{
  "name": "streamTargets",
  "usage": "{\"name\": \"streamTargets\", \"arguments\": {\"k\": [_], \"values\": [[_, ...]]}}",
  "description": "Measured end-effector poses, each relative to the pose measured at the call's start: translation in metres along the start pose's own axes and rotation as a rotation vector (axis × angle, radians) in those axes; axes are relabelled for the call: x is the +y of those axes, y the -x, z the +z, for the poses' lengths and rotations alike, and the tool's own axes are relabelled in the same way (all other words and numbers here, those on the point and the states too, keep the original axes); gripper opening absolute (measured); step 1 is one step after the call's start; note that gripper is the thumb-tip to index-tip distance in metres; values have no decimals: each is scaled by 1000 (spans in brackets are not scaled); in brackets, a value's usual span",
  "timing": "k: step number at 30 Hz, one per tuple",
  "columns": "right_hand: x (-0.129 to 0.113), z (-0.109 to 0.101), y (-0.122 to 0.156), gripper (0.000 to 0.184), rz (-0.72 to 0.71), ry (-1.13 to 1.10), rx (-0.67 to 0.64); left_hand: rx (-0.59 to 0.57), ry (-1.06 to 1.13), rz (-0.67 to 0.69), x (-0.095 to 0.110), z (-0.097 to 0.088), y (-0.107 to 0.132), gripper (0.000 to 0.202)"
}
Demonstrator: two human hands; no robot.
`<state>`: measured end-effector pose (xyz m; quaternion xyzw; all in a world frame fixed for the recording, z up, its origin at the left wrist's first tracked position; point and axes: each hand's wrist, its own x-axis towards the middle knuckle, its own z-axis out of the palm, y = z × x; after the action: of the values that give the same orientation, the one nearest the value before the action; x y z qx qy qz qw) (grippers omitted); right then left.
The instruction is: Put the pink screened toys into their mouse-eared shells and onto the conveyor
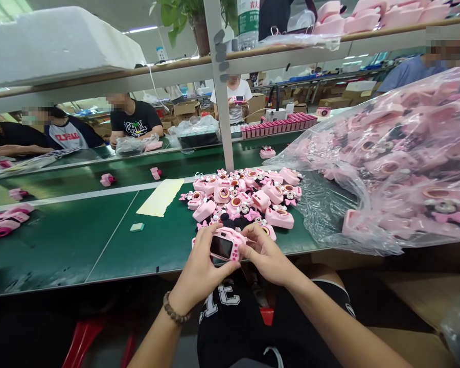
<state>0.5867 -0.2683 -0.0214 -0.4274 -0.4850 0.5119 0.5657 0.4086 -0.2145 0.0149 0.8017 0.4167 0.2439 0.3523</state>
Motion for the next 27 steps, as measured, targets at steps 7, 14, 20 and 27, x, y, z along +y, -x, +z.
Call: {"name": "streamTargets", "arguments": {"k": [7,14,20,27], "values": [[20,9,-15,31,19,-59,99,120,-110,-88,0,15,-3,62],[5,-1,-9,40,172,-218,18,6,-115,-9,-1,-6,-6,70],[14,1,3,44,253,-584,20,-128,-16,44,7,-14,-5,76],[35,28,6,66,324,-885,-167,96,-130,273,9,18,2,57]]}}
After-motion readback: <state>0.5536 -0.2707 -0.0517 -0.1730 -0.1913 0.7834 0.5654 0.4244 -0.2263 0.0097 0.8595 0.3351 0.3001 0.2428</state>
